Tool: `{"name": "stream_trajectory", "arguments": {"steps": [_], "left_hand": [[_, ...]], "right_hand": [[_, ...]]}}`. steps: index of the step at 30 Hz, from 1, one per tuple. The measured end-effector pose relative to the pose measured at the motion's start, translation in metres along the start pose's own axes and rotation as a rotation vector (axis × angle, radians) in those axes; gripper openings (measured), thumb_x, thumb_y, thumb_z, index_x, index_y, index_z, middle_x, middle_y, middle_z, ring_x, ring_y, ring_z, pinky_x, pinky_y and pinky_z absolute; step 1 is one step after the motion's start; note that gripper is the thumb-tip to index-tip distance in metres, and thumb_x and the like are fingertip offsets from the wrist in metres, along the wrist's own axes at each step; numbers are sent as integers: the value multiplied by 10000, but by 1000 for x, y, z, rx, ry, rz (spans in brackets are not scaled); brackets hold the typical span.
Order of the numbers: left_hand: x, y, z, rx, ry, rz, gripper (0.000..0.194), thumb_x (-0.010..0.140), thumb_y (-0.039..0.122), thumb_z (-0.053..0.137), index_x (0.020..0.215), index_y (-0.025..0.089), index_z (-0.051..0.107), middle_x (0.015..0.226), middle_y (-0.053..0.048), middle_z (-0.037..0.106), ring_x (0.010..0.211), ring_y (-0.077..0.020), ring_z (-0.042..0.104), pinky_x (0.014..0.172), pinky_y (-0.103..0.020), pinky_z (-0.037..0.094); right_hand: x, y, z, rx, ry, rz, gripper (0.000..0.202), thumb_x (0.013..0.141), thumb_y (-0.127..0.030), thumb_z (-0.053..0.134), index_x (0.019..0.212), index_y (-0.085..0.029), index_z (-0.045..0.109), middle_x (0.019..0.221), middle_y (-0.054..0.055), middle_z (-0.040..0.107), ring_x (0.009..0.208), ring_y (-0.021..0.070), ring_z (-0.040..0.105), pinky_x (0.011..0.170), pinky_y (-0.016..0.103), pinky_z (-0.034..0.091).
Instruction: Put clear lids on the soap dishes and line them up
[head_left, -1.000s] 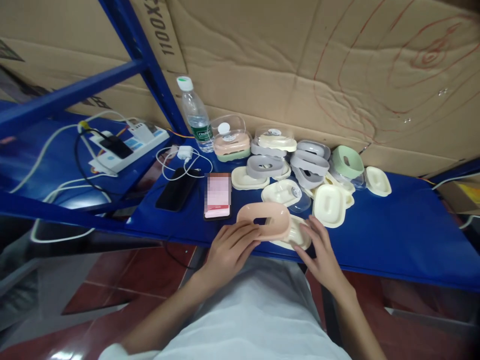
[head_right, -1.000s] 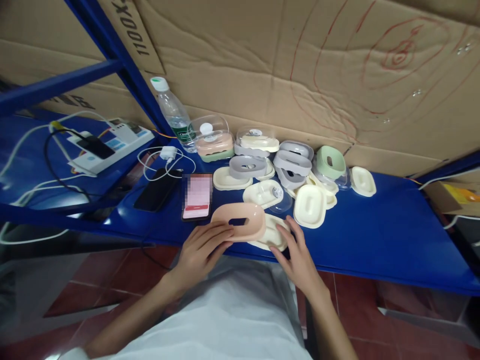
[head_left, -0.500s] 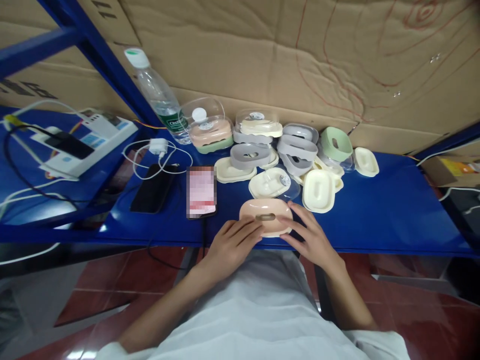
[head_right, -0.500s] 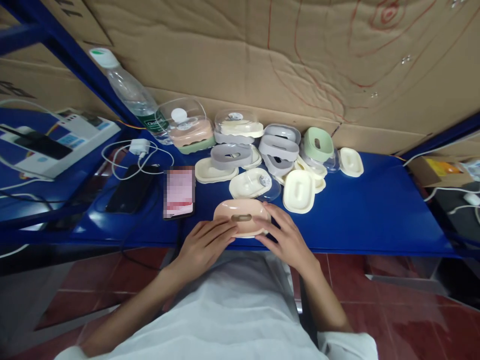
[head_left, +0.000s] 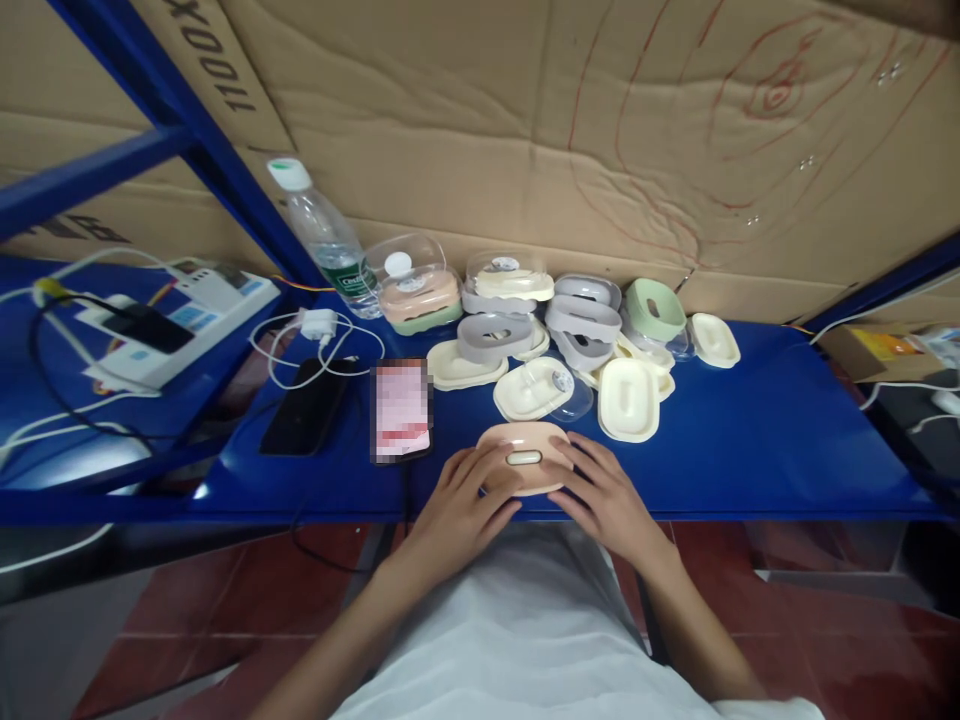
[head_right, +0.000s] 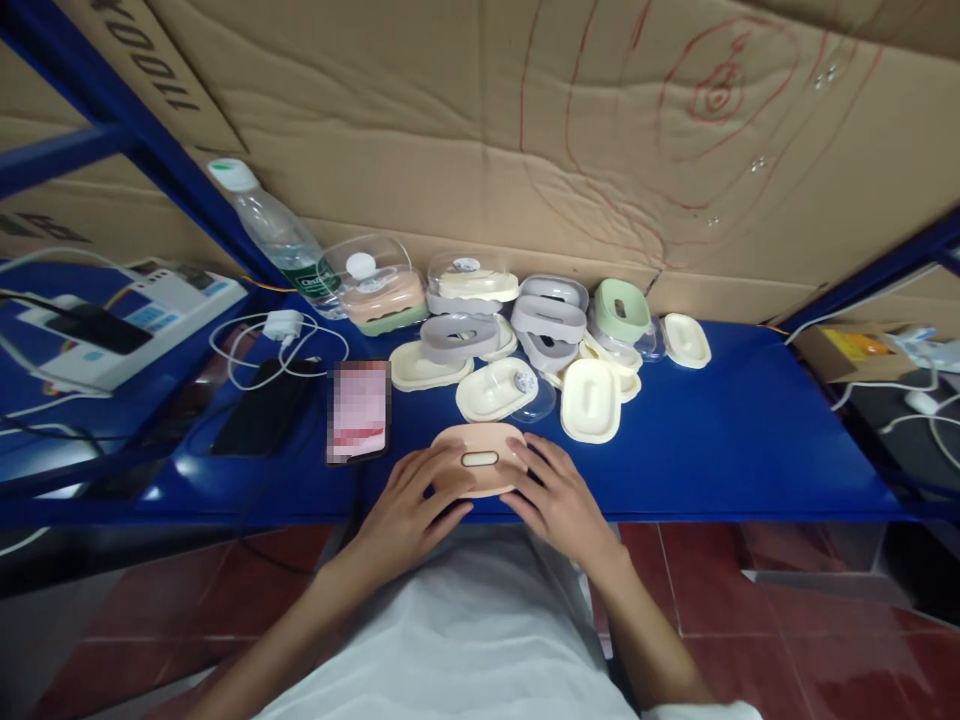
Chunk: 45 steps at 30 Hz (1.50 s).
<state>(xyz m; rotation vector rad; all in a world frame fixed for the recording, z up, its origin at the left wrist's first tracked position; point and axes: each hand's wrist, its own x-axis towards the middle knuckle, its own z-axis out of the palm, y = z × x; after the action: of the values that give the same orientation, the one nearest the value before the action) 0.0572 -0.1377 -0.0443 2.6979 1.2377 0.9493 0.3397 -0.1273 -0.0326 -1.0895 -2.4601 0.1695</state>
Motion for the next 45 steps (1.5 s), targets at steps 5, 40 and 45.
{"name": "stream_trajectory", "arguments": {"steps": [5, 40, 45], "left_hand": [[4, 2, 2, -15, 15, -13, 129, 1043, 244, 674, 1156, 212, 728, 1440, -157, 689, 1334, -307, 665, 1131, -503, 532], [0, 5, 8, -81, 95, -155, 168, 1009, 262, 697, 1171, 222, 678, 1446, -155, 673, 1417, -309, 620, 1143, -497, 535], [2, 6, 5, -70, 71, -145, 133, 1012, 251, 669, 1142, 222, 678, 1406, -140, 704, 1331, -296, 665, 1095, -478, 539]], "right_hand": [[20, 15, -5, -21, 116, 87, 406, 1142, -342, 529, 1530, -275, 631, 1655, 102, 570, 1565, 306, 506, 1246, 543, 497], [41, 41, 17, 61, 307, 314, 416, 1145, -438, 470, 1469, -247, 649, 1527, 143, 668, 1450, 327, 604, 1198, 559, 465], [42, 39, 18, 10, 266, 296, 362, 1150, -441, 482, 1359, -242, 700, 1376, 134, 726, 1328, 321, 657, 1146, 534, 474]]}}
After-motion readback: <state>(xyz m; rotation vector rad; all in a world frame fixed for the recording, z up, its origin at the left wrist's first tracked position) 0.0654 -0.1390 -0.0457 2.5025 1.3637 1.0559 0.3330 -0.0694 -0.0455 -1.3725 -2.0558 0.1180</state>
